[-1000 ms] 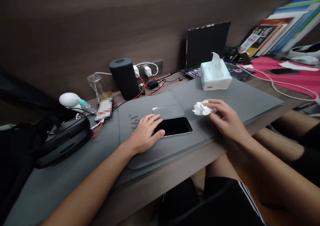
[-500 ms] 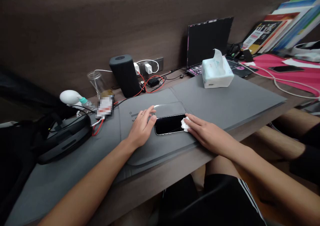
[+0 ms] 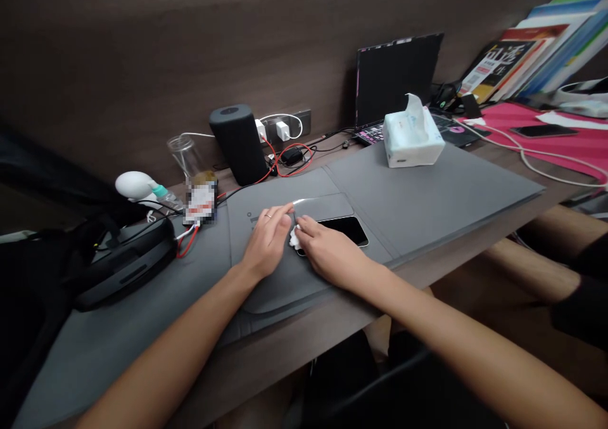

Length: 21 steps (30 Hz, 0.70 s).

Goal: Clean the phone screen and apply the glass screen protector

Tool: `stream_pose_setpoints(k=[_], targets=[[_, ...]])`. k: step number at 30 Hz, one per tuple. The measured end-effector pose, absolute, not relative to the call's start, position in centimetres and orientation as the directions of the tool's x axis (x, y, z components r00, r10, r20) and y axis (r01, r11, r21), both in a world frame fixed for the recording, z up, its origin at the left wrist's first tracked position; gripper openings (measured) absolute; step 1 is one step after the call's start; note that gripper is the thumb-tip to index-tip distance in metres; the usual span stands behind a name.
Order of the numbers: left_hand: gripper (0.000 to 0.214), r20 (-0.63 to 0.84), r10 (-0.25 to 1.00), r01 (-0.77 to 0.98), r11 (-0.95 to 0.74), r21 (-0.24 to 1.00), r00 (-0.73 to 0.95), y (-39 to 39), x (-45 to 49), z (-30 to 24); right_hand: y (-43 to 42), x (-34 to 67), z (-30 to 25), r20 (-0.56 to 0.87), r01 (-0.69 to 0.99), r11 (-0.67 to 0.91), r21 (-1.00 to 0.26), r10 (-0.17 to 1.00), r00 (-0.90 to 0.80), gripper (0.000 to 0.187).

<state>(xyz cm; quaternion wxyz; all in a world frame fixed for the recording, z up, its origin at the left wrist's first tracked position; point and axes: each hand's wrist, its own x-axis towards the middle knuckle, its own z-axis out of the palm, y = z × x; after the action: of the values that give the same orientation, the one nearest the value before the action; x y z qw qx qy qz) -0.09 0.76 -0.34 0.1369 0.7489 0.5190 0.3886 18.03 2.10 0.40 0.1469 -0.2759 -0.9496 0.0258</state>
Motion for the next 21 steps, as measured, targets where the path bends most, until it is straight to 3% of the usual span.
stream_pose_setpoints(k=[6, 12, 17, 21], targets=[[0.058, 0.429, 0.89, 0.661, -0.415, 0.626, 0.153, 0.9, -0.4, -0.5, 1.3, 20.2, 0.4, 0.268, 0.465, 0.87, -0.16, 0.492, -0.828, 0.039], [0.055, 0.426, 0.889, 0.651, -0.424, 0.63, 0.167, 0.9, -0.4, -0.6, 2.1, 26.1, 0.7, 0.197, 0.608, 0.775, -0.175, 0.632, -0.749, 0.043], [0.054, 0.413, 0.892, 0.645, -0.425, 0.635, 0.181, 0.9, -0.1, -0.6, 2.4, 24.2, 0.8, 0.211, 0.676, 0.725, -0.136, 0.687, -0.695, 0.04], [0.054, 0.417, 0.885, 0.647, -0.443, 0.62, 0.206, 0.8, -0.2, -0.6, 1.7, 19.6, 0.8, 0.235, 0.593, 0.797, -0.113, 0.602, -0.764, 0.041]])
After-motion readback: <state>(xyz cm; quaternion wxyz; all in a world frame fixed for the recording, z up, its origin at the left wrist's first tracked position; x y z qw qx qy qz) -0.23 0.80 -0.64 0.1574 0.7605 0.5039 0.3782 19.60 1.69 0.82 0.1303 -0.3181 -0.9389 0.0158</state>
